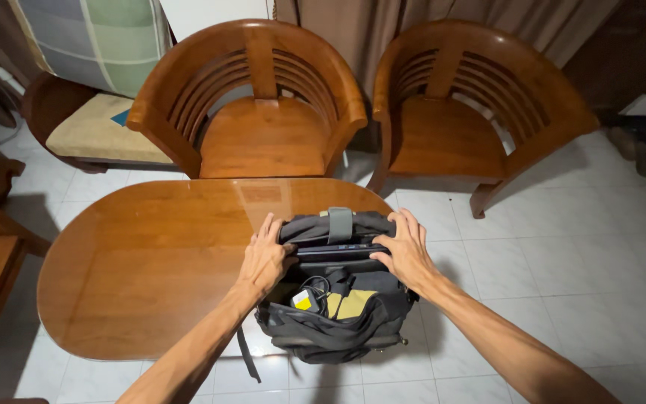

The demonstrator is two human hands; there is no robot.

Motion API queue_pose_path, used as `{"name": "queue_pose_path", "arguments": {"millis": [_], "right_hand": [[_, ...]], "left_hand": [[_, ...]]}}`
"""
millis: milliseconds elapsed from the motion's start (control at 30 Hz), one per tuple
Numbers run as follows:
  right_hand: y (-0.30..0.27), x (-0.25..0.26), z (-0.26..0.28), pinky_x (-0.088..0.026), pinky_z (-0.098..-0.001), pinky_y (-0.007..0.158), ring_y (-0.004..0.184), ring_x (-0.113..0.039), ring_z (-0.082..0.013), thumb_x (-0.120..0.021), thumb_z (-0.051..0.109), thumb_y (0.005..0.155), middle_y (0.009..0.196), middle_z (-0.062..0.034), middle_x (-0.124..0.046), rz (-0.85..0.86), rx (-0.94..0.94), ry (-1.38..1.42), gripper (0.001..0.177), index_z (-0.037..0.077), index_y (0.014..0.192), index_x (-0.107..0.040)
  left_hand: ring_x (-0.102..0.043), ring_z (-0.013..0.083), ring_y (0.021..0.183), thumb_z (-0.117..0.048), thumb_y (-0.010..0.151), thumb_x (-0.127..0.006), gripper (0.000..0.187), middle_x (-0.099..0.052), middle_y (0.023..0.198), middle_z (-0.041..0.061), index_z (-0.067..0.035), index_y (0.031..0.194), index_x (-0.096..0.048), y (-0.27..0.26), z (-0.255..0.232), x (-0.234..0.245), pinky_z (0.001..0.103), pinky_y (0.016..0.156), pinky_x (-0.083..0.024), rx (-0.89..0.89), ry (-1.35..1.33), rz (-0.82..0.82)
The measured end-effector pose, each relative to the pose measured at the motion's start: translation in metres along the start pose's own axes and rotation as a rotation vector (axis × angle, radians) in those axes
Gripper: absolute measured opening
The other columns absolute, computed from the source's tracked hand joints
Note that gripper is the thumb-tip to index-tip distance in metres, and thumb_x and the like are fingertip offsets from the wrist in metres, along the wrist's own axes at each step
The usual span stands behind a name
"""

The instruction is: The person unpacks a backpack placed on a wooden table, removing a laptop, a power adapter, and several folded shirts. Each item is taken out and placed on the table or a nearby chair.

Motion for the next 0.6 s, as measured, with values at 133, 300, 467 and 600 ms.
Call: {"name": "queue_pose_path", "arguments": {"millis": [133, 300, 467, 600], "right_hand": [[0.008, 0.013, 0.000, -0.035, -0.0558, 0.104, 0.135, -0.036, -0.0473, -0.089, 0.019, 0.066, 0.142, -0.0176, -0.047, -0.006, 0.089, -0.027, 0.029, 0.006, 0.089, -0.079], [0.020, 0.018, -0.005, -0.047, -0.0418, 0.104, 0.127, -0.052, -0.0372, -0.086, 0.014, 0.073, 0.140, -0.0137, -0.049, 0.248, 0.080, 0.215, 0.028, 0.002, 0.094, -0.073], [0.025, 0.017, -0.011, -0.048, -0.0420, 0.102, 0.123, -0.055, -0.0377, -0.085, 0.011, 0.074, 0.136, -0.0149, -0.048, 0.324, 0.081, 0.299, 0.026, 0.000, 0.092, -0.071], [0.031, 0.019, -0.012, -0.048, -0.0427, 0.100, 0.122, -0.055, -0.0389, -0.086, 0.012, 0.073, 0.136, -0.0153, -0.048, 0.292, 0.113, 0.295, 0.028, 0.001, 0.094, -0.072]], "left_hand": [[-0.032, 0.0428, 0.147, -0.023, 0.076, -0.081, 0.027, -0.041, 0.155, 0.010, -0.014, 0.101, -0.081, 0.004, 0.000, 0.003, 0.063, 0.100, -0.044, -0.040, 0.055, 0.115], [-0.040, 0.0345, 0.143, -0.014, 0.073, -0.080, 0.033, -0.042, 0.153, 0.010, -0.002, 0.103, -0.076, 0.008, 0.001, 0.008, 0.047, 0.102, -0.048, -0.055, -0.176, 0.220], [-0.055, 0.0371, 0.126, -0.012, 0.075, -0.080, 0.033, -0.044, 0.151, 0.015, -0.005, 0.107, -0.076, 0.012, 0.016, -0.002, 0.042, 0.103, -0.050, -0.051, -0.263, 0.264], [-0.059, 0.0424, 0.117, -0.010, 0.069, -0.083, 0.043, -0.059, 0.131, 0.022, -0.009, 0.112, -0.076, 0.007, 0.036, -0.010, 0.044, 0.099, -0.050, -0.019, -0.306, 0.253]]}}
Point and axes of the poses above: each hand's wrist, its own y-axis towards the middle knuckle, its own x-axis out of the back of the hand, z = x × y, the point moved 3 cm from there along y, towards the middle knuckle
